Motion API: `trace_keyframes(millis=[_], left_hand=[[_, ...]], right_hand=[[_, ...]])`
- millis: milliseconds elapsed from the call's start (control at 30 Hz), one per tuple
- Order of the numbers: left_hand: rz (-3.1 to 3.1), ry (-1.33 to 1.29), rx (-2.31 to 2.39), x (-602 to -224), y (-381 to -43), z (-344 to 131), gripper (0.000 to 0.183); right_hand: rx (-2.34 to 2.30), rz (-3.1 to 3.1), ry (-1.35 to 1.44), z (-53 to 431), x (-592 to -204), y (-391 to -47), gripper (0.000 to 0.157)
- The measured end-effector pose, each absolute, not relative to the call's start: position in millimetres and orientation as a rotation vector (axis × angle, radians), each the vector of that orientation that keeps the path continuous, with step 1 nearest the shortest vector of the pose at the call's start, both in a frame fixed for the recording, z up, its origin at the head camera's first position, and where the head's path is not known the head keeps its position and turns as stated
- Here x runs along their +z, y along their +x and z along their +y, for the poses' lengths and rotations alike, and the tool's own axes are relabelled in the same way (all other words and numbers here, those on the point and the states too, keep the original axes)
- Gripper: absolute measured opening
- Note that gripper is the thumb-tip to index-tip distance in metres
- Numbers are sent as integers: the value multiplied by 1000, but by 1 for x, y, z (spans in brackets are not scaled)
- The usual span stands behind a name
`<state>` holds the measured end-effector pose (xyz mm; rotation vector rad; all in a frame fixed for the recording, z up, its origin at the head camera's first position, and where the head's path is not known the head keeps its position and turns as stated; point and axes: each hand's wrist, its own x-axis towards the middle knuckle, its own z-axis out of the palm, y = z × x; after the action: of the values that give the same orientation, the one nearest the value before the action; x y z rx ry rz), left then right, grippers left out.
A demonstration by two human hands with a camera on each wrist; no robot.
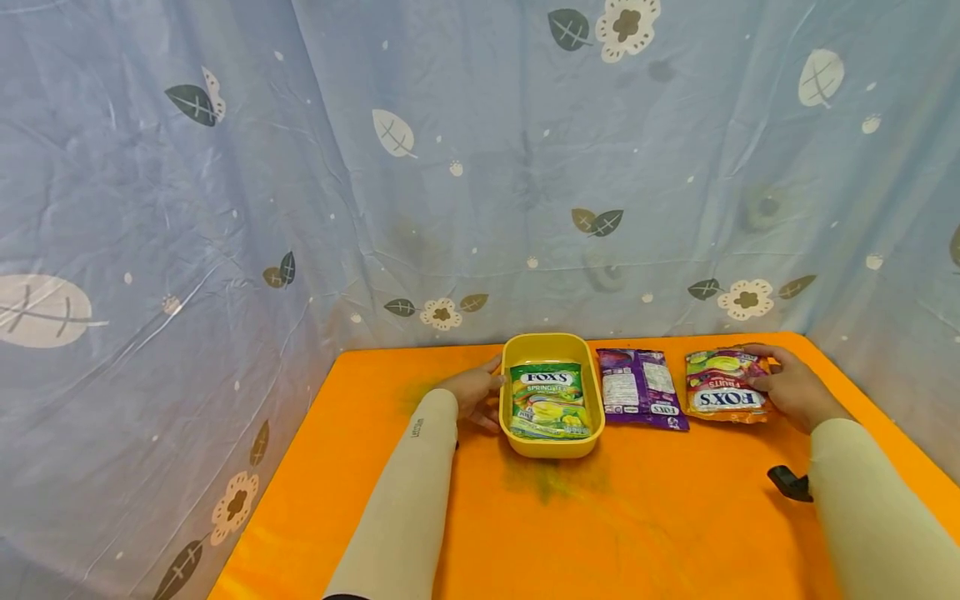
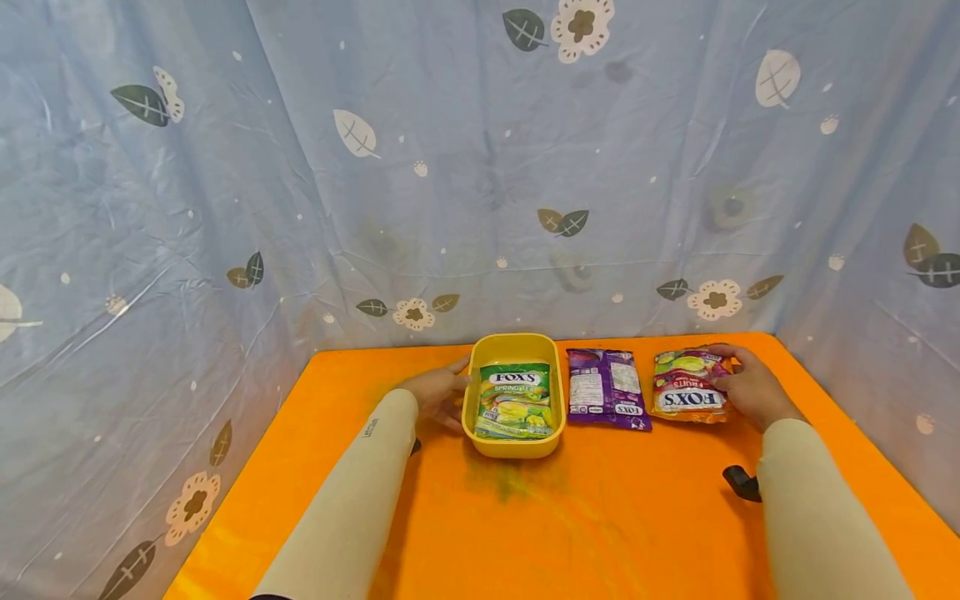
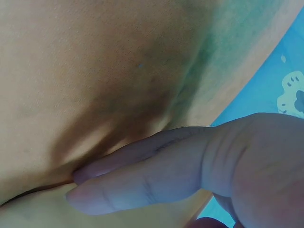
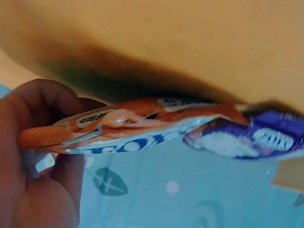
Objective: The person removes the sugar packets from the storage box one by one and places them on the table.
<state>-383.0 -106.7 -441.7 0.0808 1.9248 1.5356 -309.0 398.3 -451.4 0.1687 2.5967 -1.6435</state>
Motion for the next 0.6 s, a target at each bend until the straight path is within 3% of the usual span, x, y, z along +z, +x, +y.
trace_keyframes(millis=[600], left_hand=[[1921,107,1532,-439,-379,-108,60]], right_hand=[[-1041,3017,166,386,-462,-320,60]])
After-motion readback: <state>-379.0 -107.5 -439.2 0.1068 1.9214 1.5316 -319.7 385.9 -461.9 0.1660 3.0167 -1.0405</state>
